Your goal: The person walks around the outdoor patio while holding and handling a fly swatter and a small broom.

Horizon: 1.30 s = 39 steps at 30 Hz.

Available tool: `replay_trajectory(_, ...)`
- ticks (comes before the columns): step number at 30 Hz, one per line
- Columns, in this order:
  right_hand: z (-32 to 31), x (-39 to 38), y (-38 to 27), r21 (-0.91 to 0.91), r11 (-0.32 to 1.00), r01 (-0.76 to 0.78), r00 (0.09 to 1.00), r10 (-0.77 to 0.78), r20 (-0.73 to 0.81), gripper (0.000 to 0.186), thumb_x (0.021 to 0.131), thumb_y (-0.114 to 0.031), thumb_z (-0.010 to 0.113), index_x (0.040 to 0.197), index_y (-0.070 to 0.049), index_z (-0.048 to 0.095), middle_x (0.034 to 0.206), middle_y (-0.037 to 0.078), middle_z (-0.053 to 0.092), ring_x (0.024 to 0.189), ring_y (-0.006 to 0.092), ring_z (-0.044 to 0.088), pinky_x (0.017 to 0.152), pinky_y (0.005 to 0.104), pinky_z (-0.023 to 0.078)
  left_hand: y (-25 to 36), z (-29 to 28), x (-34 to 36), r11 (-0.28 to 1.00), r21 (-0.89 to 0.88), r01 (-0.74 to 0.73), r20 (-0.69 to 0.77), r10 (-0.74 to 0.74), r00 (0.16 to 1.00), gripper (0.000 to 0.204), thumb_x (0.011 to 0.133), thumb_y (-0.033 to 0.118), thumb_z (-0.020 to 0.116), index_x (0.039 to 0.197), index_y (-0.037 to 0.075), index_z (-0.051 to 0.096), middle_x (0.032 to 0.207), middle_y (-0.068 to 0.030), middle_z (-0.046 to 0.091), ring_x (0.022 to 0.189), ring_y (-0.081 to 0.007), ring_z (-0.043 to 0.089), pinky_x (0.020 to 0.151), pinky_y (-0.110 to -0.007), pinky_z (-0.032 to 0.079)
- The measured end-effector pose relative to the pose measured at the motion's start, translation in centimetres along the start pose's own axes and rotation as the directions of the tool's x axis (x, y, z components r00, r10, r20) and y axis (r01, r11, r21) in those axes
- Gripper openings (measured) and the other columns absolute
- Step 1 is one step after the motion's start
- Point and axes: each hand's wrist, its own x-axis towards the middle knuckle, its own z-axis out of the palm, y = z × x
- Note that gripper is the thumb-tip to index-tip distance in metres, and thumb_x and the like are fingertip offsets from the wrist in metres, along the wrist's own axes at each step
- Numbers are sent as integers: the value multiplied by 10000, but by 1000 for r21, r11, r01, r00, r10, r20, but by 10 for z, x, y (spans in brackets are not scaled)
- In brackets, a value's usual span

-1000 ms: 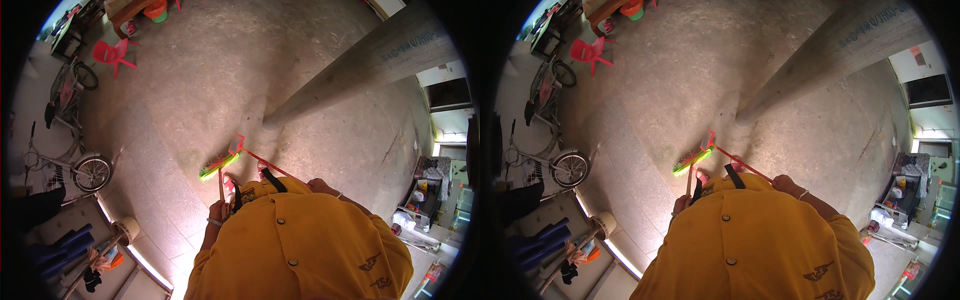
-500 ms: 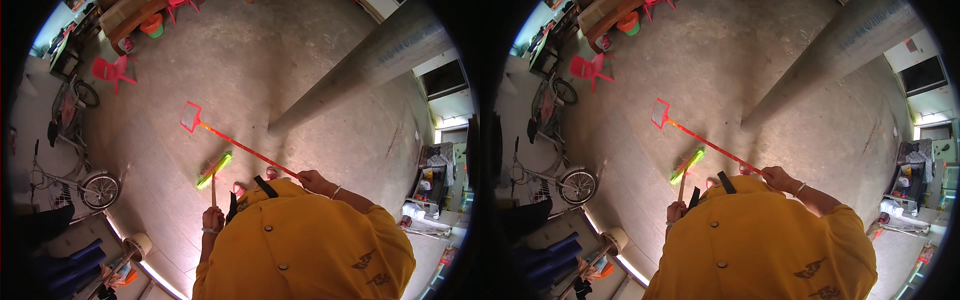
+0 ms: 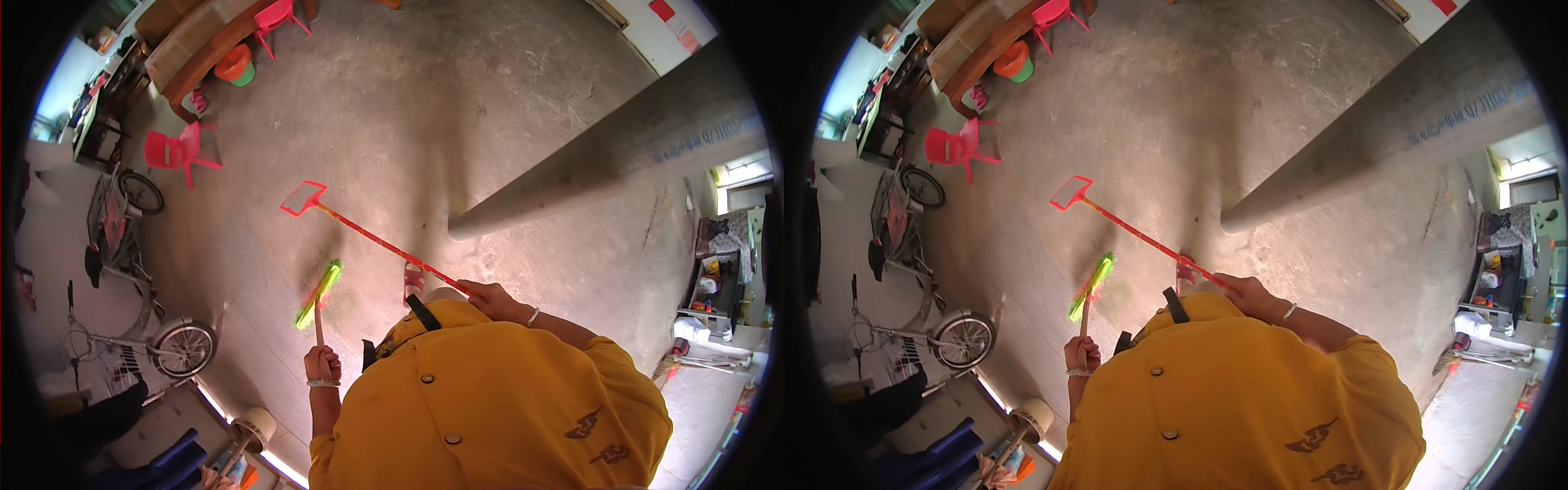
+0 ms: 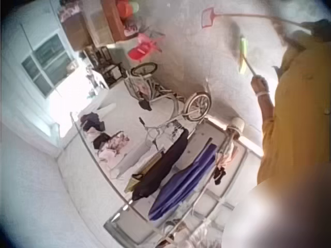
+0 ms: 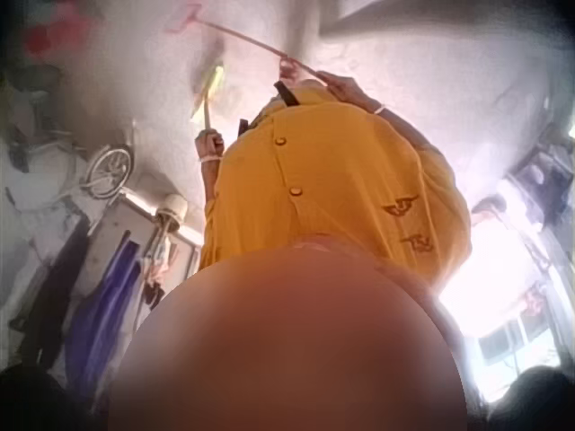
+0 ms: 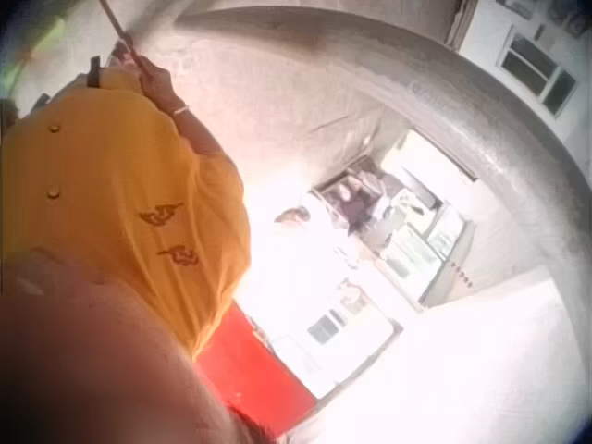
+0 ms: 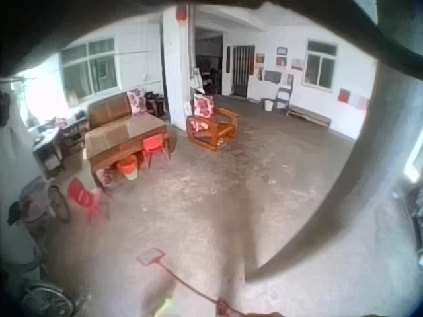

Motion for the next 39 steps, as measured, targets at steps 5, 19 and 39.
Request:
replay_trajectory(5,-20,50,-28,45,997,69,998,-68,-5,353,837,-117,495,1188,-87,468,764,120,599,669,148,562,646,254,448,45,25,13,999,-9,-33,-86,32,996,116,756,112,456,655,56,451,533,-30,442,397,-108,428,331,-215,334)
replay_trajectory(19,-29,125,-77,-158,984,87,994,-96,-46,348,813,-136,498,1158,-92,483,819,153,613,704,296,607,667,345,499,173,85,101,999,30,38,-33,-37,999,83,741,120,460,664,88,451,540,-9,459,405,-85,439,334,-203,329)
replay_trajectory(39,-24,251,-191,-178,950,257,784,-312,-536,395,777,42,501,1157,-67,490,679,161,564,565,262,565,539,303,455,329,218,255,942,321,102,67,-130,989,110,724,116,495,647,108,417,537,-3,444,398,-87,426,344,-189,342)
